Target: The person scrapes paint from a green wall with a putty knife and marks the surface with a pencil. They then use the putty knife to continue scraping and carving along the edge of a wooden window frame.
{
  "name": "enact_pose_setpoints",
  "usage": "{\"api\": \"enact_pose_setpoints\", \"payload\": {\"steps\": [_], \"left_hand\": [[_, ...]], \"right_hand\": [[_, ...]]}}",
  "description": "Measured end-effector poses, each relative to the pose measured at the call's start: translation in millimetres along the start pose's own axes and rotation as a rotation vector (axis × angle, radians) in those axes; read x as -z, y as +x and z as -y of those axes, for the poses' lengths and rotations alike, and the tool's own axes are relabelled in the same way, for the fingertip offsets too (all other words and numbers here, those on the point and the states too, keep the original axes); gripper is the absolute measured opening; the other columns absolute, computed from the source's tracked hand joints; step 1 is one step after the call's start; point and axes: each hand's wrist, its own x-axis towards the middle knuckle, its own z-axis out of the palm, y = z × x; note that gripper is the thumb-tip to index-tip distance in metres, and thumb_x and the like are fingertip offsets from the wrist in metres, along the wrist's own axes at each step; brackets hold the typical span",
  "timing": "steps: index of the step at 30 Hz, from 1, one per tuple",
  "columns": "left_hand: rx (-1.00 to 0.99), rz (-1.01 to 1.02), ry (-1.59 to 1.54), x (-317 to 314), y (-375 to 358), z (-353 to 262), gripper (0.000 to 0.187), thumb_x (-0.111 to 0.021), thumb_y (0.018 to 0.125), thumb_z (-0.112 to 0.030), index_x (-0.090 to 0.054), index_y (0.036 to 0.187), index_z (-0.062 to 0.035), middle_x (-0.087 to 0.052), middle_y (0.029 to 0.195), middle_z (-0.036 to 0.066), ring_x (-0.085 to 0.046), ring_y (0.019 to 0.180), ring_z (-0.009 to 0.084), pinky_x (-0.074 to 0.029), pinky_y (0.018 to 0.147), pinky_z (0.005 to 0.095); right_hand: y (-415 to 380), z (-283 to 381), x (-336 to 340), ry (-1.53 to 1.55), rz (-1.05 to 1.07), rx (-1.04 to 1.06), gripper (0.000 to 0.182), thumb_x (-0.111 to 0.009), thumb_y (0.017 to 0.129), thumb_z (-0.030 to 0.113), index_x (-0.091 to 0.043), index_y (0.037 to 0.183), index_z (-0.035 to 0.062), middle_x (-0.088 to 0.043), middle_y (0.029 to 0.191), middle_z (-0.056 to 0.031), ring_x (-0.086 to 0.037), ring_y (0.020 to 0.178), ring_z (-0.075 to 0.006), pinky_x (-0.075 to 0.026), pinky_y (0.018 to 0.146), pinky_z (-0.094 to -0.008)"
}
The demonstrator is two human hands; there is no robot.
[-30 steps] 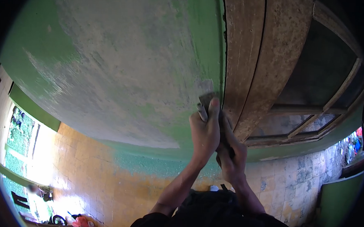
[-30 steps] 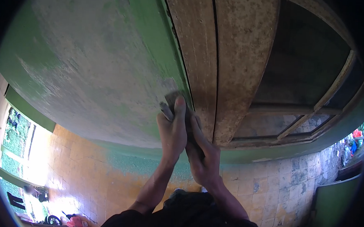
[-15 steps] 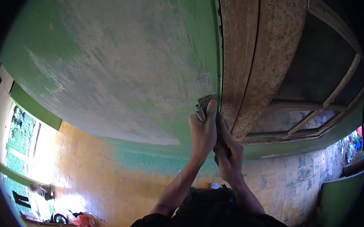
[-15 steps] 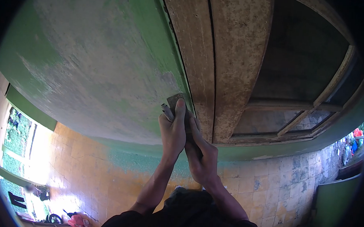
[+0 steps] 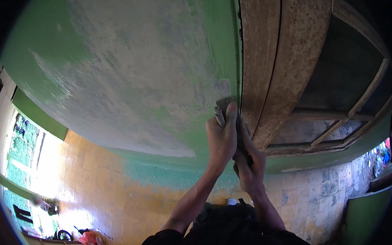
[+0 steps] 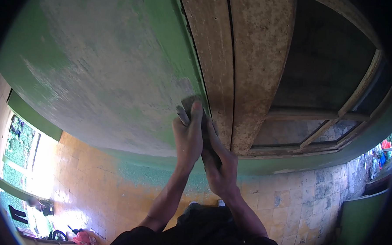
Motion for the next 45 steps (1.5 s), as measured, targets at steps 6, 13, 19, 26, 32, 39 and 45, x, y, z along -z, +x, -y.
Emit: {"api": "enact_pose_setpoints", "payload": {"steps": [6,13,19,26,32,39,45], "left_hand": [[-0.001,0.002,0.021,3,-1,19,0.047,-0.056,0.105,-0.032,-0.057,0.07,-0.0014,-0.058,0.06,0.003,-0.054,0.054,0.0091,-0.043,0.048,0.0269],[0.017,-0.005,-0.057,-2,-4,2,0.048,-0.058,0.104,-0.03,-0.056,0.067,0.001,-0.056,0.058,0.004,-0.052,0.055,0.008,-0.04,0.048,0.0282],[-0.045,-0.034,0.077,1,-3,12,0.048,-0.058,0.104,-0.031,-0.057,0.067,0.0002,-0.056,0.058,0.003,-0.052,0.054,0.0079,-0.04,0.047,0.028],[-0.09,-0.025,-0.019,-7,5,-28,0.049,-0.057,0.104,-0.032,-0.056,0.067,-0.0003,-0.057,0.06,0.003,-0.052,0.055,0.0077,-0.04,0.048,0.029],[-0.017,-0.041,0.073,2,-6,23,0.05,-0.058,0.104,-0.035,-0.056,0.067,-0.0015,-0.055,0.06,0.001,-0.049,0.056,0.0072,-0.04,0.049,0.0296],[-0.01,0.037,0.034,8,-10,17,0.049,-0.055,0.105,-0.036,-0.058,0.073,0.0002,-0.059,0.064,0.002,-0.053,0.058,0.0084,-0.043,0.051,0.029],[-0.004,0.091,-0.17,16,-52,11,0.045,-0.043,0.109,-0.034,-0.056,0.119,0.0077,-0.069,0.109,0.017,-0.07,0.096,0.0249,-0.057,0.079,0.0324]], "right_hand": [[0,-4,0,-0.001,-0.001,0.005,0.061,-0.047,0.092,-0.01,-0.037,0.152,-0.0044,-0.067,0.126,-0.0182,-0.062,0.089,-0.0093,-0.05,0.072,-0.0231],[0,0,-1,0.023,-0.006,-0.007,0.062,-0.046,0.092,-0.01,-0.037,0.153,-0.0034,-0.07,0.115,-0.0164,-0.059,0.079,-0.0079,-0.048,0.068,-0.0222],[-5,-4,1,0.062,0.016,-0.153,0.063,-0.047,0.091,-0.009,-0.038,0.153,-0.0017,-0.069,0.117,-0.0157,-0.058,0.074,-0.0083,-0.048,0.066,-0.022],[17,12,-3,-0.019,-0.025,0.09,0.062,-0.046,0.091,-0.007,-0.039,0.153,-0.0005,-0.067,0.129,-0.0167,-0.055,0.068,-0.006,-0.045,0.061,-0.0218],[-7,3,1,0.055,-0.002,-0.099,0.063,-0.047,0.091,-0.007,-0.04,0.153,0.0019,-0.07,0.117,-0.0151,-0.053,0.068,-0.0044,-0.044,0.06,-0.0212],[-12,7,9,-0.108,0.014,-0.026,0.065,-0.045,0.09,-0.008,-0.038,0.153,0.0003,-0.07,0.099,-0.0153,-0.061,0.077,-0.0148,-0.051,0.071,-0.0324],[-21,21,23,-0.384,-0.134,0.256,0.061,-0.051,0.088,-0.009,-0.045,0.148,-0.0009,-0.068,0.106,-0.0238,-0.07,0.086,-0.0296,-0.053,0.074,-0.0382]]}}
